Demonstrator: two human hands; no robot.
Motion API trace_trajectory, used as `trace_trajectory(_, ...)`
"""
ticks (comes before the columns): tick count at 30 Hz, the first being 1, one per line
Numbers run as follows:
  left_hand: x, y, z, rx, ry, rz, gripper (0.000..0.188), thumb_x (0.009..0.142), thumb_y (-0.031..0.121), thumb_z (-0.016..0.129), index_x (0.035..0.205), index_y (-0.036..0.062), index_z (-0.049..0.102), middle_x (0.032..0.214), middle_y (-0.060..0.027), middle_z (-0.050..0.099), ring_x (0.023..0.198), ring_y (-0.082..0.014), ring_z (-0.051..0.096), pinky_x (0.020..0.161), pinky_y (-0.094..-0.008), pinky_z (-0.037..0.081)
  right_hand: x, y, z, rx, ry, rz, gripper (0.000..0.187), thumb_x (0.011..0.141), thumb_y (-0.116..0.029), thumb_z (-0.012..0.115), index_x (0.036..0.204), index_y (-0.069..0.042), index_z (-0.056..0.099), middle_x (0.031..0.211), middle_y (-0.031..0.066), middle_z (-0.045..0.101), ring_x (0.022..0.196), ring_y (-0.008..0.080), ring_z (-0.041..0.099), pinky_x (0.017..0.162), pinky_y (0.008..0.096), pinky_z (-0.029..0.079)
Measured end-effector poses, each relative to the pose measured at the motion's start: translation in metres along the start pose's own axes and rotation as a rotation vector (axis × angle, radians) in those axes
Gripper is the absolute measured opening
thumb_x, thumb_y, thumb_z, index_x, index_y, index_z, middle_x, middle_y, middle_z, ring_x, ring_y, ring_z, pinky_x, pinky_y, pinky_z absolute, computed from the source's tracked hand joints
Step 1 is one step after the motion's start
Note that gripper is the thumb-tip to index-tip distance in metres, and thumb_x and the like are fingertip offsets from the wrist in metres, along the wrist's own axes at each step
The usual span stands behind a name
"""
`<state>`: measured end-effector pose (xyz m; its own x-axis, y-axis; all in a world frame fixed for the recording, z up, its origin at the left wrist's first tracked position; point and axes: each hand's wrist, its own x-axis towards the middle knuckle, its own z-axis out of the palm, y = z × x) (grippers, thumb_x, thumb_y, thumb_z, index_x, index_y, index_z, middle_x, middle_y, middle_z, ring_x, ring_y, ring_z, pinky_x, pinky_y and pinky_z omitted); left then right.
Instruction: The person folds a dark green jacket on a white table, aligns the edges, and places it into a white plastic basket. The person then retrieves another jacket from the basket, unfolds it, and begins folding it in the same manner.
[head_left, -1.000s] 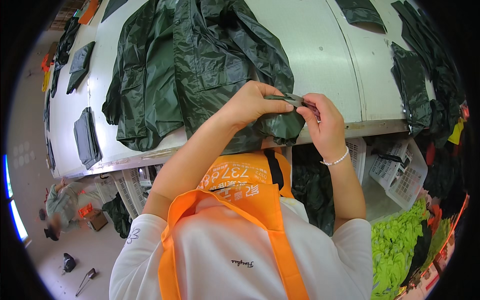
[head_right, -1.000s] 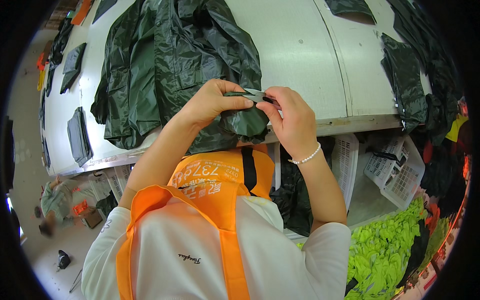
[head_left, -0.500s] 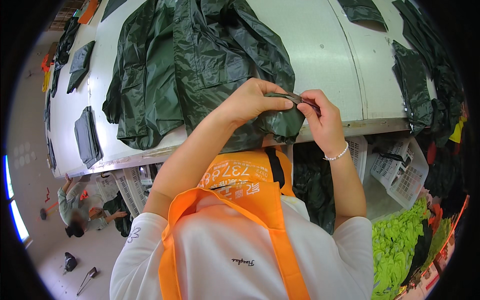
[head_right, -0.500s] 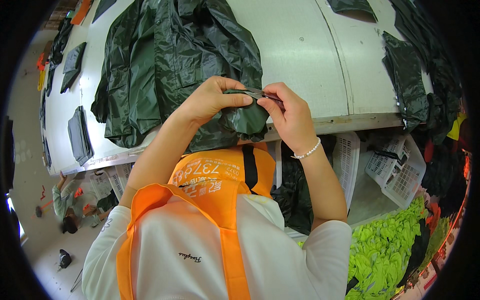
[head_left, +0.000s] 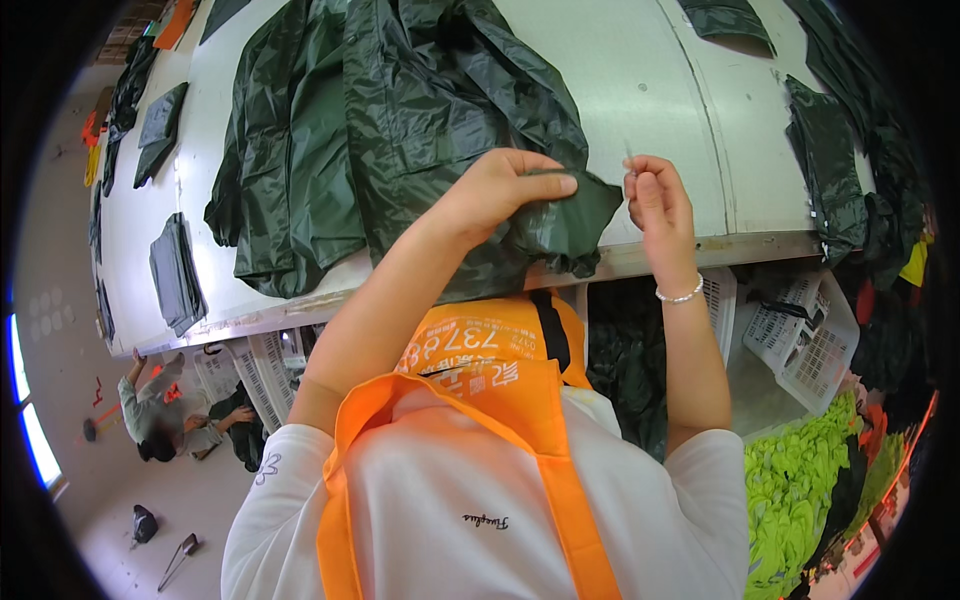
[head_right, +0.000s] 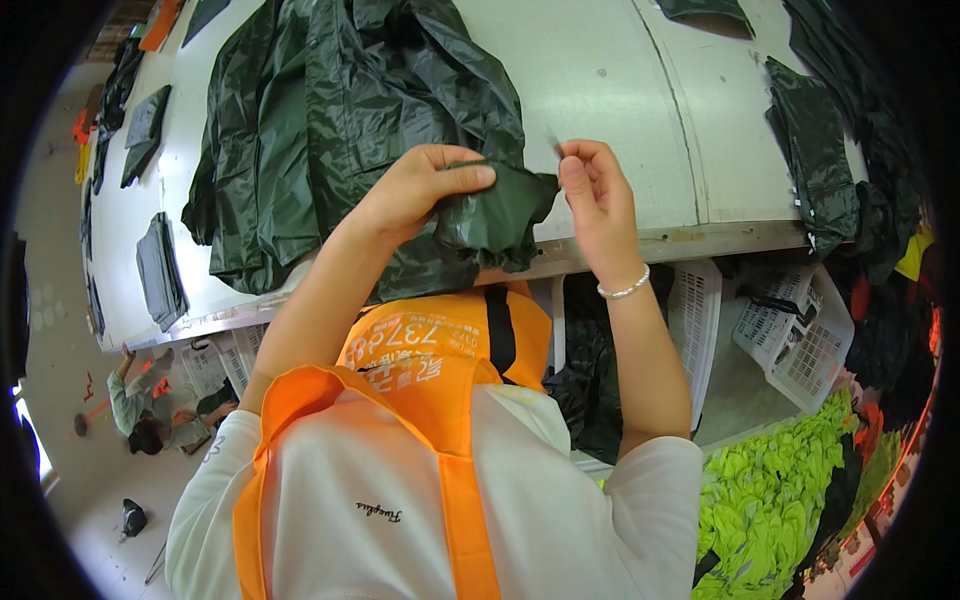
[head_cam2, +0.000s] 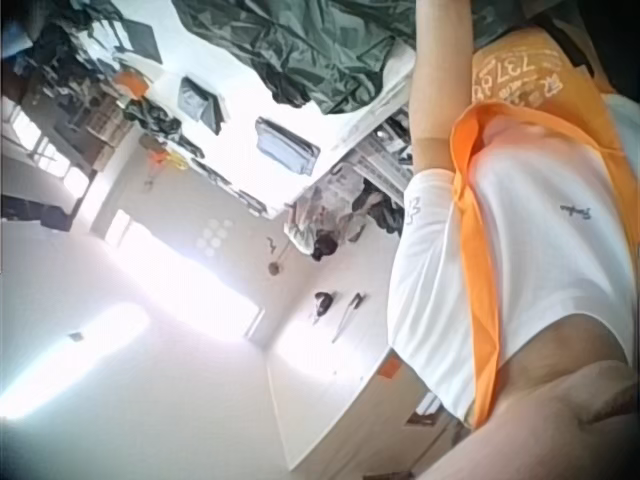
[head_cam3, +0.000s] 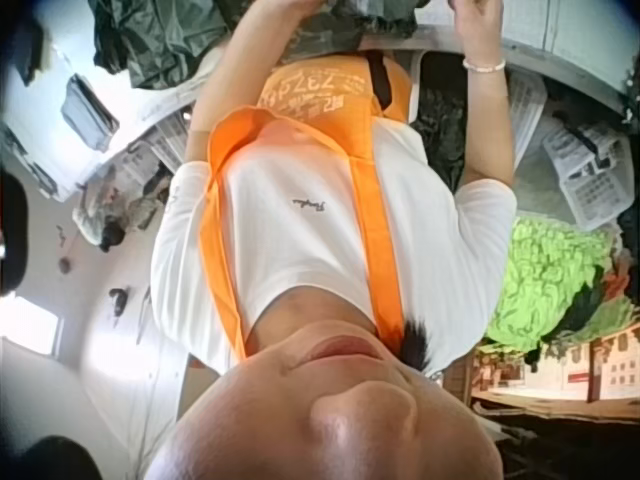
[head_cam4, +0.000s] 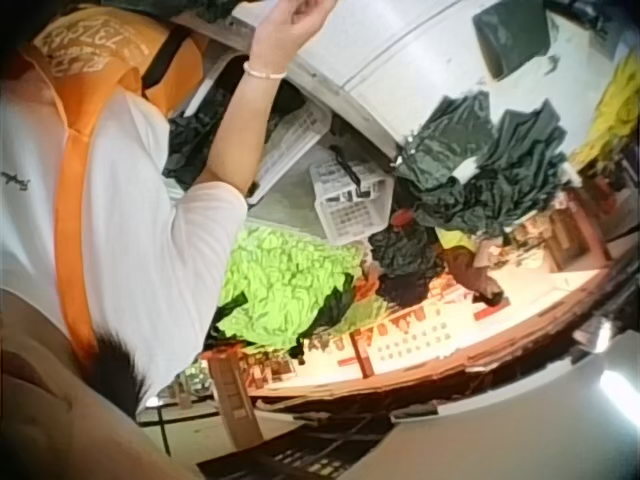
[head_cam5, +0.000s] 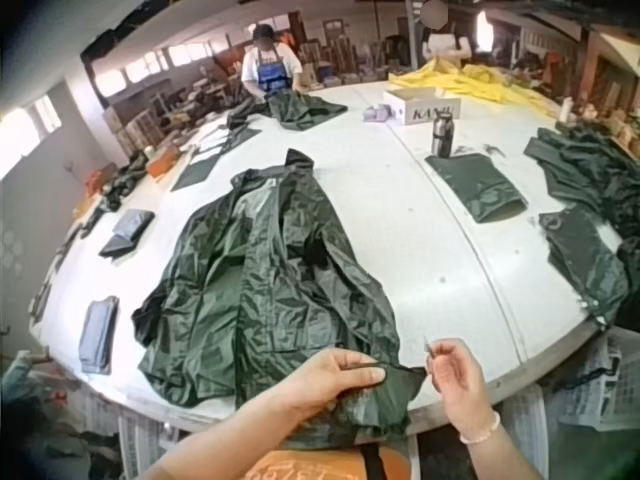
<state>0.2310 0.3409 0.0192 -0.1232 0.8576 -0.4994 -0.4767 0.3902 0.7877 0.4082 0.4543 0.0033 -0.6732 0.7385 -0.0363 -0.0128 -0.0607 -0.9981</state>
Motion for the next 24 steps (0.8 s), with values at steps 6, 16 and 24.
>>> trace_trajectory(6, 0.011, 0.002, -0.004, -0.315, 0.085, -0.037, 0.022, 0.086, 0.017, 0.063, 0.095, -0.0037, 0.062, 0.089, -0.0092, 0.066, 0.078, -0.0156, 0.064, 0.072, -0.0271, 0.052, -0.010, -0.007, 0.003, -0.064, 0.014, -0.042, 0.037, 0.074, -0.007, 0.075, 0.107, -0.004, 0.058, 0.093, -0.0041, 0.054, 0.054, -0.0004, 0.028, 0.049, 0.0153, 0.025)
trace_trajectory(16, 0.023, 0.004, -0.003, -0.420, 0.097, -0.049, 0.026, 0.088, 0.019, 0.060, 0.099, -0.0041, 0.060, 0.096, -0.0118, 0.065, 0.085, -0.0193, 0.065, 0.080, -0.0319, 0.052, 0.003, 0.002, -0.016, -0.068, 0.057, 0.067, 0.042, 0.077, -0.007, 0.071, 0.116, -0.003, 0.057, 0.086, -0.0060, 0.056, 0.055, -0.0001, 0.027, 0.051, 0.0154, 0.026)
trace_trajectory(24, 0.013, 0.011, 0.005, -0.454, -0.011, 0.060, 0.032, 0.084, 0.015, 0.064, 0.107, -0.0057, 0.056, 0.099, -0.0114, 0.064, 0.089, -0.0187, 0.063, 0.081, -0.0302, 0.051, 0.023, 0.041, -0.011, 0.071, -0.168, 0.120, 0.030, 0.078, -0.010, 0.070, 0.105, -0.002, 0.060, 0.085, -0.0023, 0.059, 0.066, 0.0023, 0.043, 0.057, 0.0193, 0.038)
